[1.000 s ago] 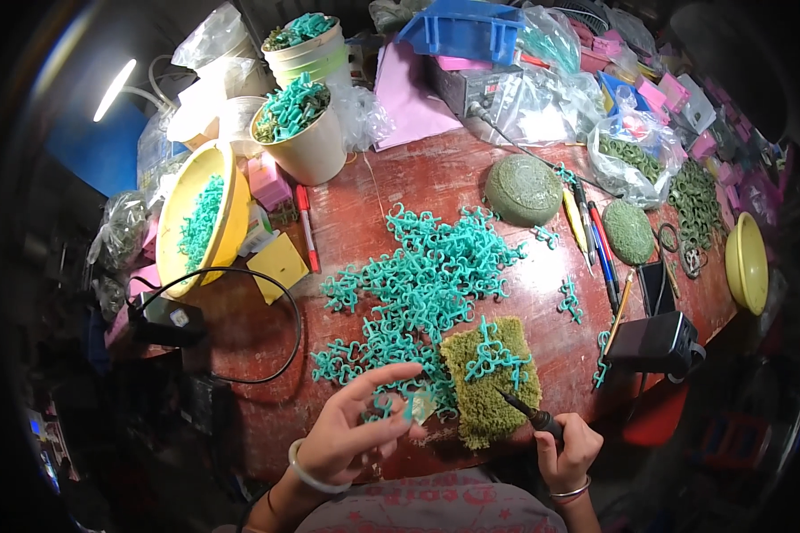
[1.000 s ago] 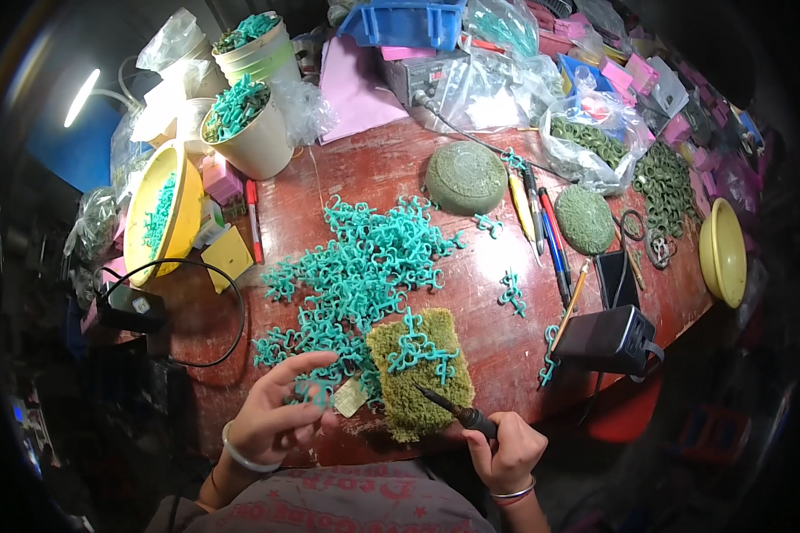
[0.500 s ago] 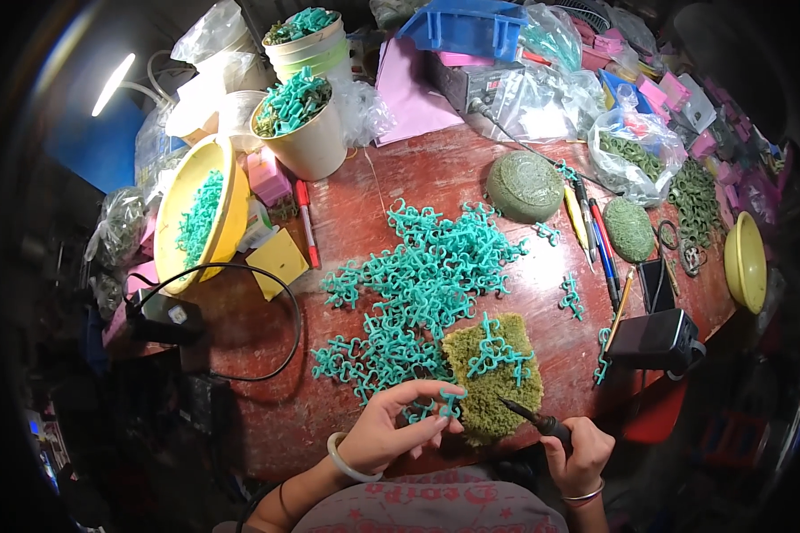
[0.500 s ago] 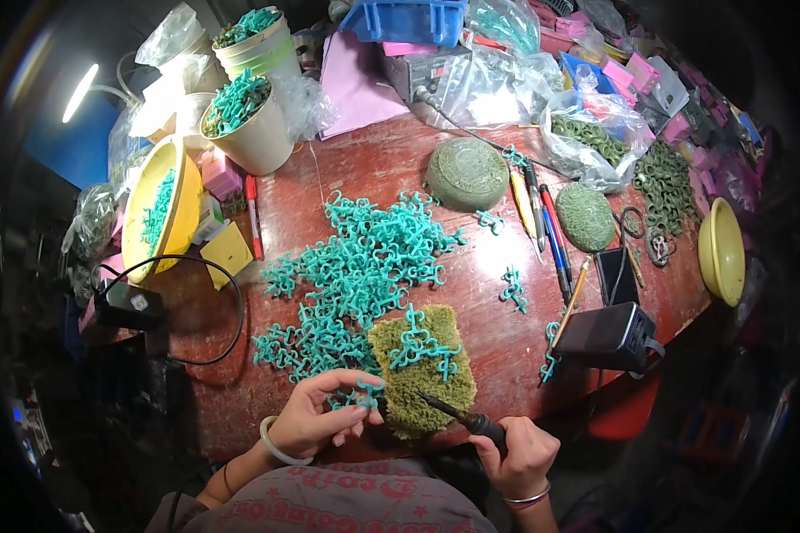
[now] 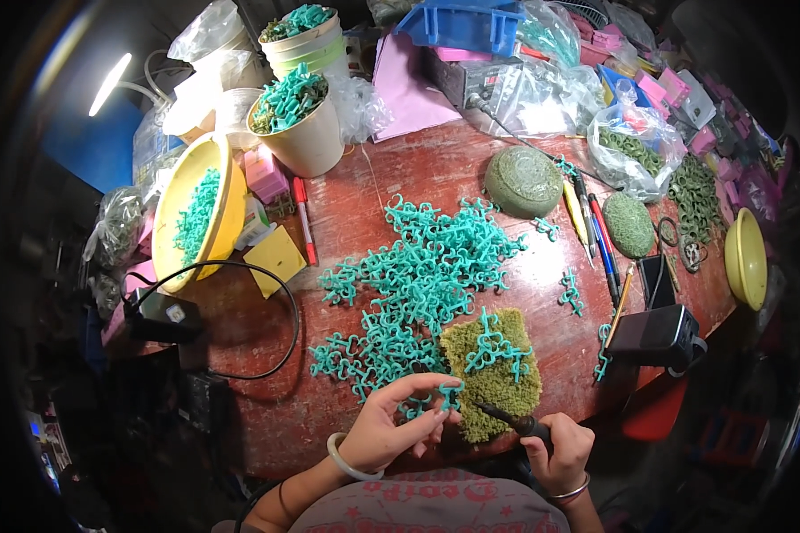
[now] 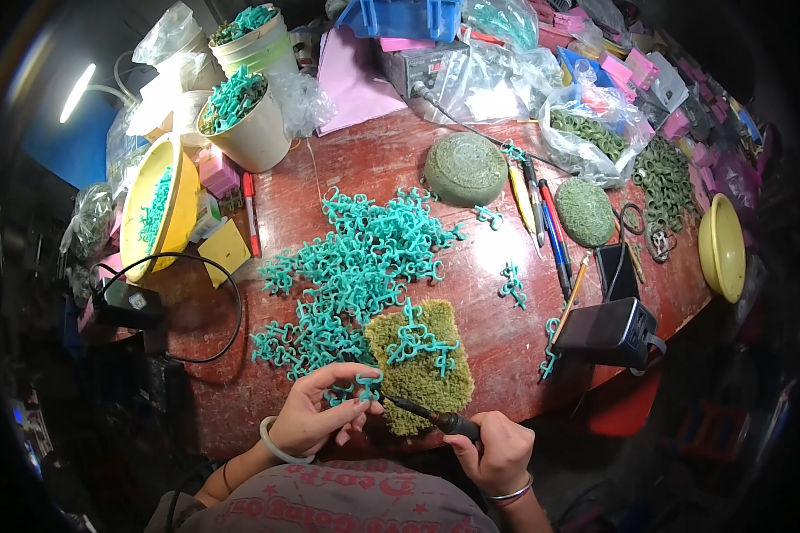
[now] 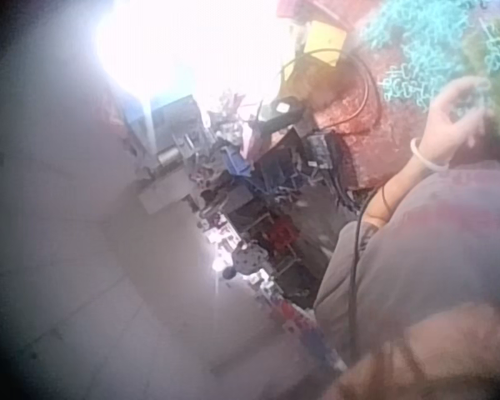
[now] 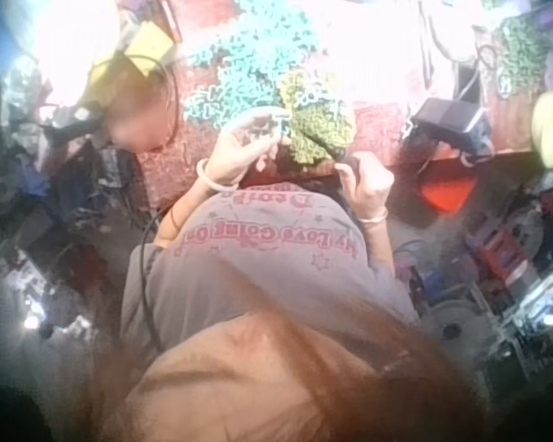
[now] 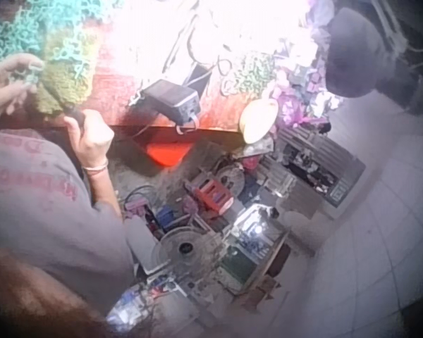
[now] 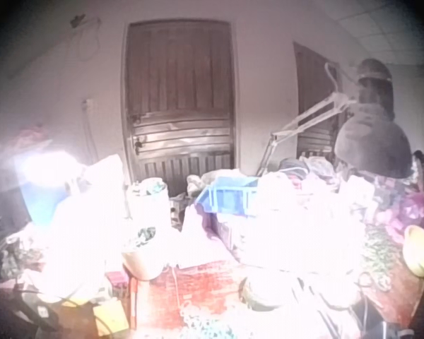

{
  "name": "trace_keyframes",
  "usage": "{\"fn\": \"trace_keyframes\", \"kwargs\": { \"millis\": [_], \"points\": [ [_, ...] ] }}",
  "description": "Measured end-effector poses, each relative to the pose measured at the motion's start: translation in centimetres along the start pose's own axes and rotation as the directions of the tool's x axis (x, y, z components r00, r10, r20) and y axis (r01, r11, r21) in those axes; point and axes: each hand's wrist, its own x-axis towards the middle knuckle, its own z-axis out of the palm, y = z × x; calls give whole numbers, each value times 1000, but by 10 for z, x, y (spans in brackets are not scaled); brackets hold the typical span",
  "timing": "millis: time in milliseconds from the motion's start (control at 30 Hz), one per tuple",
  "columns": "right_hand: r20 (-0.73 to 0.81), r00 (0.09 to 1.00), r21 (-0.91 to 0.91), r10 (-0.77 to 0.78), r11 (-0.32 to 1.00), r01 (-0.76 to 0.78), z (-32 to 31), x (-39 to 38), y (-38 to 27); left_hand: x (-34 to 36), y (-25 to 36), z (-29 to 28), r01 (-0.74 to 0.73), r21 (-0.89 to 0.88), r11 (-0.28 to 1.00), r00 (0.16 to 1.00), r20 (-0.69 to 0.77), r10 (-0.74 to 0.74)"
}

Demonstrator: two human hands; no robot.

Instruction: The person picks up green plastic links by hand and uses a soldering iron to melt and join them onto a textured block on a workbench.

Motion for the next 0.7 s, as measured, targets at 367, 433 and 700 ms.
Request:
{"fn": "trace_keyframes", "kwargs": {
  "millis": [367,433,700],
  "points": [
    [10,1000,-7,4,1000,-4,4,3,-1,0,-2,-1,-17,3,1000,1000,12,17],
    [9,1000,-4,6,1000,-6,4,3,-1,0,-2,-1,-17,9,1000,1000,13,17],
    [28,1000,-15,0,1000,1,4,3,-1,0,-2,-2,-25,28,999,1000,10,24]
  ]
}}
